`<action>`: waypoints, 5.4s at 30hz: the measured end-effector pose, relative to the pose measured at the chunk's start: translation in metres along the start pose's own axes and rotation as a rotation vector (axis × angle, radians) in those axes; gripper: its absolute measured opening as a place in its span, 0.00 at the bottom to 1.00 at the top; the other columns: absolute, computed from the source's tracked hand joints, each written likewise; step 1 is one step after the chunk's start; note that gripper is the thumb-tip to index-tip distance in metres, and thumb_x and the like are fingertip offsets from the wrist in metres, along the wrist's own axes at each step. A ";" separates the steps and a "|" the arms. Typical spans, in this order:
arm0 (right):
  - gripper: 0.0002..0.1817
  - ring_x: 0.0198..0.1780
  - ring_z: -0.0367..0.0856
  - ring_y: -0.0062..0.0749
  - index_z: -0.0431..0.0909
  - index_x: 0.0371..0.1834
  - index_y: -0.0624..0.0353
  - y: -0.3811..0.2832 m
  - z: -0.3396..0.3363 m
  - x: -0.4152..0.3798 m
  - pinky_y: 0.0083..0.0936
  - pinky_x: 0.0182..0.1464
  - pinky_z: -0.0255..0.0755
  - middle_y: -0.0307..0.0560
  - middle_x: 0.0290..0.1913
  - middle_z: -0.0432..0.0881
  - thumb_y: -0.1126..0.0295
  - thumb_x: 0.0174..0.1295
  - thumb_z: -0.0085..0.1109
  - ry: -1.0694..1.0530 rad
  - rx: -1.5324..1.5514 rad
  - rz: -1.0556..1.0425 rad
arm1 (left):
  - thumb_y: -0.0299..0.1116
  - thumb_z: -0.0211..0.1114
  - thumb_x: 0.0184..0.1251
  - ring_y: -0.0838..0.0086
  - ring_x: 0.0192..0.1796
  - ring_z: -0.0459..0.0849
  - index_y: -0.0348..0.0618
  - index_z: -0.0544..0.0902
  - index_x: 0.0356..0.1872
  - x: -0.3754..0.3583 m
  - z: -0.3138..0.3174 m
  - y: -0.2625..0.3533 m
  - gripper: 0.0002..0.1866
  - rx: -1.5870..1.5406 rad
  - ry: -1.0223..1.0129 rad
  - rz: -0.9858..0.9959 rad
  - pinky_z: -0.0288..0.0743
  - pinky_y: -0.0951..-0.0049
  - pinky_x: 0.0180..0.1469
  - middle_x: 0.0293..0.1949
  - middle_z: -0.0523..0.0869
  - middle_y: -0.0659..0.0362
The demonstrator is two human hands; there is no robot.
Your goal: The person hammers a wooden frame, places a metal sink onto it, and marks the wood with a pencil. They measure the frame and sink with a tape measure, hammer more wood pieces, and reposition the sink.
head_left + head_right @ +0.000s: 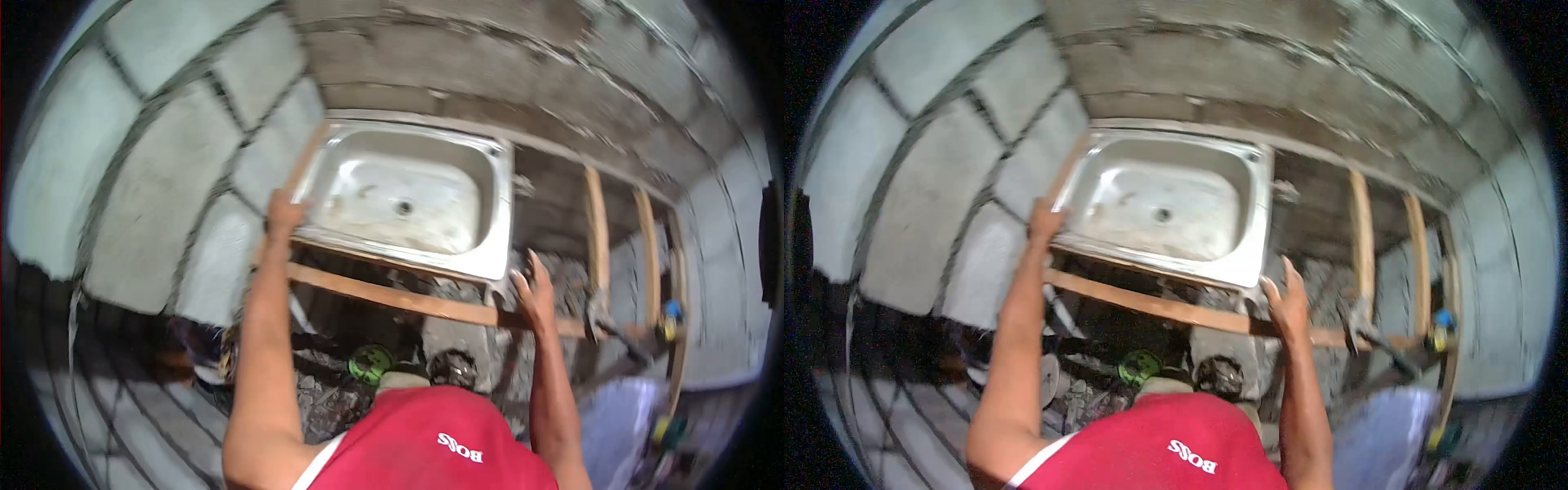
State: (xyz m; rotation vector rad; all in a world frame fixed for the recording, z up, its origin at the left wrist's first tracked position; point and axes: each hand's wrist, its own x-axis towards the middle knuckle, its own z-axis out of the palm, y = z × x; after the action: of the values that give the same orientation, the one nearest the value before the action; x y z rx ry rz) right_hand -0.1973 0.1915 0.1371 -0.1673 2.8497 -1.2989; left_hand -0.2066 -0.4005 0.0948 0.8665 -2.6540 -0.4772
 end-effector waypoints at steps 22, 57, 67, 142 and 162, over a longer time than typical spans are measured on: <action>0.38 0.75 0.67 0.52 0.56 0.77 0.74 -0.023 0.084 0.039 0.33 0.74 0.59 0.69 0.74 0.68 0.60 0.72 0.58 0.054 -0.007 0.086 | 0.42 0.73 0.61 0.44 0.56 0.81 0.39 0.86 0.52 -0.089 -0.056 -0.025 0.22 -0.232 0.144 0.034 0.76 0.50 0.59 0.51 0.84 0.45; 0.49 0.75 0.62 0.66 0.47 0.81 0.67 -0.033 0.096 0.091 0.45 0.74 0.62 0.76 0.78 0.53 0.60 0.63 0.65 0.121 -0.368 0.135 | 0.44 0.74 0.55 0.47 0.59 0.79 0.36 0.83 0.55 -0.023 -0.037 0.034 0.29 0.099 0.016 0.069 0.81 0.54 0.57 0.54 0.78 0.44; 0.43 0.71 0.71 0.62 0.53 0.78 0.71 -0.015 0.097 0.095 0.39 0.72 0.65 0.75 0.76 0.60 0.59 0.67 0.61 0.125 -0.207 0.021 | 0.41 0.70 0.56 0.45 0.57 0.80 0.39 0.85 0.51 -0.030 -0.041 0.036 0.23 0.039 0.016 0.100 0.78 0.49 0.58 0.52 0.79 0.43; 0.30 0.42 0.86 0.34 0.72 0.69 0.64 0.086 -0.323 -0.037 0.27 0.45 0.82 0.50 0.52 0.85 0.51 0.79 0.38 0.545 0.969 -0.101 | 0.60 0.55 0.77 0.66 0.19 0.71 0.43 0.75 0.17 -0.397 -0.266 0.293 0.33 -1.467 -0.376 1.472 0.60 0.67 0.18 0.22 0.71 0.59; 0.16 0.39 0.82 0.23 0.84 0.53 0.66 -0.087 0.002 -0.117 0.22 0.42 0.77 0.44 0.41 0.85 0.65 0.70 0.64 -0.770 0.116 -0.204 | 0.71 0.58 0.67 0.75 0.41 0.82 0.45 0.75 0.60 -0.368 -0.054 0.207 0.39 -2.053 -0.241 -0.277 0.71 0.81 0.28 0.50 0.84 0.54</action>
State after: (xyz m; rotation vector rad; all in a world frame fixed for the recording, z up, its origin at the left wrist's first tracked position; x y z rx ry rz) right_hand -0.0729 0.1451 0.1971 -0.7795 2.1356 -1.0923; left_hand -0.0080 -0.0294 0.1585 0.3064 -0.8442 -2.5372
